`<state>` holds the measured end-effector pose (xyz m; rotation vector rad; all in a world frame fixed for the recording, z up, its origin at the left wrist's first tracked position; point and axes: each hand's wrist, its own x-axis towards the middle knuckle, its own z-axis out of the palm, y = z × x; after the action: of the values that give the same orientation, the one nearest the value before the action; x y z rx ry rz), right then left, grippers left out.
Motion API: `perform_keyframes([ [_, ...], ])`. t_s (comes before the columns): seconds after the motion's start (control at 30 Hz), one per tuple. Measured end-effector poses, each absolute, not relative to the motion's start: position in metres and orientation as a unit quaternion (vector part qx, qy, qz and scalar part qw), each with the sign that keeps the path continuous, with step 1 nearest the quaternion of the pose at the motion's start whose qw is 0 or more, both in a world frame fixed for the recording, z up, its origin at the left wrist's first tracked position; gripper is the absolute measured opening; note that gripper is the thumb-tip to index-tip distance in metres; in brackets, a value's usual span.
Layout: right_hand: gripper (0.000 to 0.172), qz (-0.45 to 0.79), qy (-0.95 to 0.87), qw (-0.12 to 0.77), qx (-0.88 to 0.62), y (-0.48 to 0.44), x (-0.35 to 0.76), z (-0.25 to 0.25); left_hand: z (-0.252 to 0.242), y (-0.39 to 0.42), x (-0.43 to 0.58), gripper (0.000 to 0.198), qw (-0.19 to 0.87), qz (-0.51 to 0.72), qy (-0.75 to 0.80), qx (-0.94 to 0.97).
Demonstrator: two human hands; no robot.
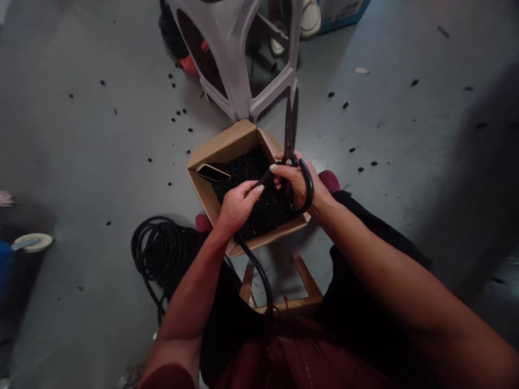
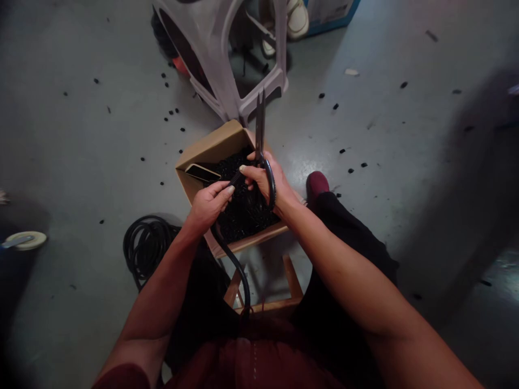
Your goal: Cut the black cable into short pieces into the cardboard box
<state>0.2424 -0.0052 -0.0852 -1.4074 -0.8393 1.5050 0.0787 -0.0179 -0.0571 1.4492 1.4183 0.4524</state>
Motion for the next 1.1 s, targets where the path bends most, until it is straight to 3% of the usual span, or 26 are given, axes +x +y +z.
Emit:
perform_keyframes([
  [0.23, 0.033, 0.584, -0.416, 0.364, -0.595, -0.01, 0.242, -0.066, -0.046, -0.006, 0.06, 0.034, 0.405, 0.196, 0.635, 0.628],
  [0.53, 0.048, 0.521, -0.553, 0.227, -0.609, -0.023, 0.236, -0.063, -0.036, 0.001, 0.035, 0.033, 0.382, 0.239, 0.664, 0.596],
  [0.8, 0.061, 0.496, -0.628, 0.161, -0.577, -0.03, 0.23, -0.064, -0.033, 0.004, 0.027, 0.032, 0.308, 0.224, 0.678, 0.629],
  [1.1, 0.06, 0.471, -0.653, 0.118, -0.581, -0.034, 0.225, -0.061, -0.032, 0.003, 0.034, 0.033, 0.28, 0.187, 0.678, 0.653],
])
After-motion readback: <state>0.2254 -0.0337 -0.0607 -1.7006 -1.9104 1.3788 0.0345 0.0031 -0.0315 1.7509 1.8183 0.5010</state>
